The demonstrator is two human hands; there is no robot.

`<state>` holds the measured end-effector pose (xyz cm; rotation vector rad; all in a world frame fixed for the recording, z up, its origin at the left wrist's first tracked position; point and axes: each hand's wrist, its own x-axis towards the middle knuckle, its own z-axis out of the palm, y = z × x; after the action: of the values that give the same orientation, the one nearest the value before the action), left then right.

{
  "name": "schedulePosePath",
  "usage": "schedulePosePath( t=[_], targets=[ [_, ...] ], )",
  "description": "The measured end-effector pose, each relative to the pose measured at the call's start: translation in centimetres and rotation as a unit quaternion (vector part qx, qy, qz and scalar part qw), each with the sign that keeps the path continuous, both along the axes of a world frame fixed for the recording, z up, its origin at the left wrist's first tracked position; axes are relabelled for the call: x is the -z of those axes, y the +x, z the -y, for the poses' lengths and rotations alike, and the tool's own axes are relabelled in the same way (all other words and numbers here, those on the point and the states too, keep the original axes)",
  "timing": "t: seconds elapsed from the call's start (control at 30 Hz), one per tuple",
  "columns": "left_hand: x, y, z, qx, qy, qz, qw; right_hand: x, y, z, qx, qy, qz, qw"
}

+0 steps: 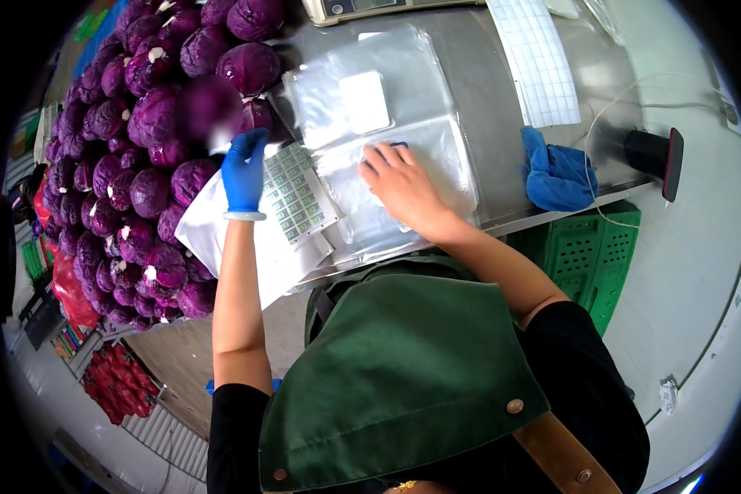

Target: The person repeatedly peels small green labels from a sheet and affixes them to a plastic bag containing a red cabbage. The person handles the label sheet and the bag throughout the clip.

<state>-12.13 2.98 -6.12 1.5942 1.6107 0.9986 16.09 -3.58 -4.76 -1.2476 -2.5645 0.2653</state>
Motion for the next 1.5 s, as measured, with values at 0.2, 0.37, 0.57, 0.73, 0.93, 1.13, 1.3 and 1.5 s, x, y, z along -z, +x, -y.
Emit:
schedulePosePath(
  t=[0.2, 0.37, 0.57, 0.73, 0.93, 1.13, 1.3, 1.5],
  targets=[
    [-0.3, 1.2, 2.5, 0.11, 0.004, -0.408, 0.906, -0.3, -2.5, -0.3, 0.046, -0.125, -0.129, 0.983],
    [-0.9, -0.4, 4.1, 0.099, -0.04, -0.324, 0.94, 0.0, -4.6, 0.0, 0.078, -0.325, -0.226, 0.915],
    [-5.8, -1.4, 4.8, 0.046, -0.217, 0.146, 0.964, 1.3, -7.4, -0.6, 0.098, -0.481, -0.351, 0.798],
    [-8.4, -0.8, 4.8, 0.078, -0.055, -0.042, 0.995, 1.7, -7.6, -0.4, 0.033, -0.446, -0.358, 0.82],
    [-7.8, -0.3, 6.1, 0.059, -0.328, 0.206, 0.92, -2.2, -5.8, -1.4, 0.041, -0.385, -0.389, 0.836],
    [-8.3, 0.8, 5.9, 0.086, -0.32, 0.187, 0.925, -2.7, -6.9, -2.7, 0.04, -0.191, -0.31, 0.93],
    [-8.6, 0.6, 5.4, 0.078, -0.334, 0.132, 0.93, -1.8, -7.6, -2.3, 0.118, -0.167, -0.408, 0.89],
    [-2.1, -4.2, 6.5, 0.155, -0.162, -0.22, 0.949, -0.2, -3.1, -2.3, 0.254, -0.362, -0.509, 0.739]
  ],
)
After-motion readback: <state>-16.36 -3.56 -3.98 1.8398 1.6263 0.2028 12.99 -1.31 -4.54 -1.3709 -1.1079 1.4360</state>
